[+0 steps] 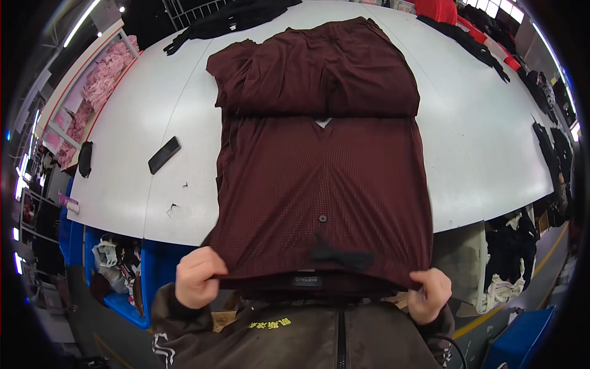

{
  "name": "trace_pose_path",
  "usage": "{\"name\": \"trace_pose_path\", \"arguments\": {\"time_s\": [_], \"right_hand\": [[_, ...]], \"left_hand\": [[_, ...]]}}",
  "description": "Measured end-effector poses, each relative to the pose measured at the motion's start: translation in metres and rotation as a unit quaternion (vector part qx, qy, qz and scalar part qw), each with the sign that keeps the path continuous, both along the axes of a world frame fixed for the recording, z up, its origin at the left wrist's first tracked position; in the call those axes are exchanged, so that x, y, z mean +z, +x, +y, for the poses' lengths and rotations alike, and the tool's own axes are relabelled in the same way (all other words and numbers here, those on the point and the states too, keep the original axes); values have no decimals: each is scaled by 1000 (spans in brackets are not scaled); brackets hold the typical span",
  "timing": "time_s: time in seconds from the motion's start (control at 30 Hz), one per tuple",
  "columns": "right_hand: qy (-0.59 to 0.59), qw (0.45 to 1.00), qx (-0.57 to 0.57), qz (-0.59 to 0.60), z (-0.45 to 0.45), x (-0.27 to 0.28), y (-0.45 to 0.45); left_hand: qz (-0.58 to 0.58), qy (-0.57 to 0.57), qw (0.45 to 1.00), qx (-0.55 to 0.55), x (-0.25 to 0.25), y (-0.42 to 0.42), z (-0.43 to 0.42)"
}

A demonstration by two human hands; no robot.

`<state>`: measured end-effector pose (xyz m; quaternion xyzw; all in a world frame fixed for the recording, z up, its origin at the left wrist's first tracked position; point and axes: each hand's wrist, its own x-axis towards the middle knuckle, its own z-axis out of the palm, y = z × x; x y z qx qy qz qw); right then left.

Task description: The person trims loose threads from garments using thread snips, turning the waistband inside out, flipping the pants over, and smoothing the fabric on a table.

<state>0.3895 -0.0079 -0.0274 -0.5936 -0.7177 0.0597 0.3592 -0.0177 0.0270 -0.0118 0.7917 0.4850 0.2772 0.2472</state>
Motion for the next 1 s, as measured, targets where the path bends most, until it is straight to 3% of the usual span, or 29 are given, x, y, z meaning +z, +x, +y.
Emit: {"name": "trace_pose_path", "arguments": {"time_s": [0.13,0.2,0.23,0.3,0.33,0.37,0.43,0.47,0.53,0.57,0.63,0.67,0.7,0.77,0.8,0.97,1.0], "right_hand": [[-233,967,60,86,-7,-37,0],[-414,869,100,252,12,-22,11],[-413,869,111,249,19,-10,20],[-364,876,81,307,43,6,41],[-252,902,22,349,61,-6,49],[-227,893,-56,385,84,-8,61],[-138,929,-118,323,143,-27,79],[-128,920,-88,360,170,-49,89],[-135,941,-173,258,217,-73,81],[-82,964,-83,240,227,-70,64],[-46,933,7,356,246,-75,53],[-46,933,0,357,243,-79,64],[-55,926,-22,372,238,-82,80],[-81,910,-66,400,222,-92,115],[-84,902,-82,415,224,-92,122],[-122,905,-147,380,212,-94,100],[-137,935,-167,282,208,-95,108]], "left_hand": [[65,-173,976,-117,-7,6,14],[-11,-271,944,-189,-9,-3,35],[-92,-292,924,-228,-4,-15,51],[-258,-358,897,-19,-6,-36,78],[-263,-233,927,134,-7,-29,99],[-241,-121,942,199,-15,-29,127],[-183,-77,939,280,-39,-28,182],[-91,-113,932,333,-47,-23,204],[87,-74,928,353,-75,-5,241],[85,-75,932,344,-82,2,253],[59,46,959,272,-95,8,268],[-136,95,948,270,-98,3,270],[-118,72,934,330,-96,-29,274],[-232,-35,903,361,-88,-86,257],[-127,-13,913,388,-102,-97,252],[-41,-69,921,381,-131,-100,247],[-40,-72,922,379,-130,-95,245]]}}
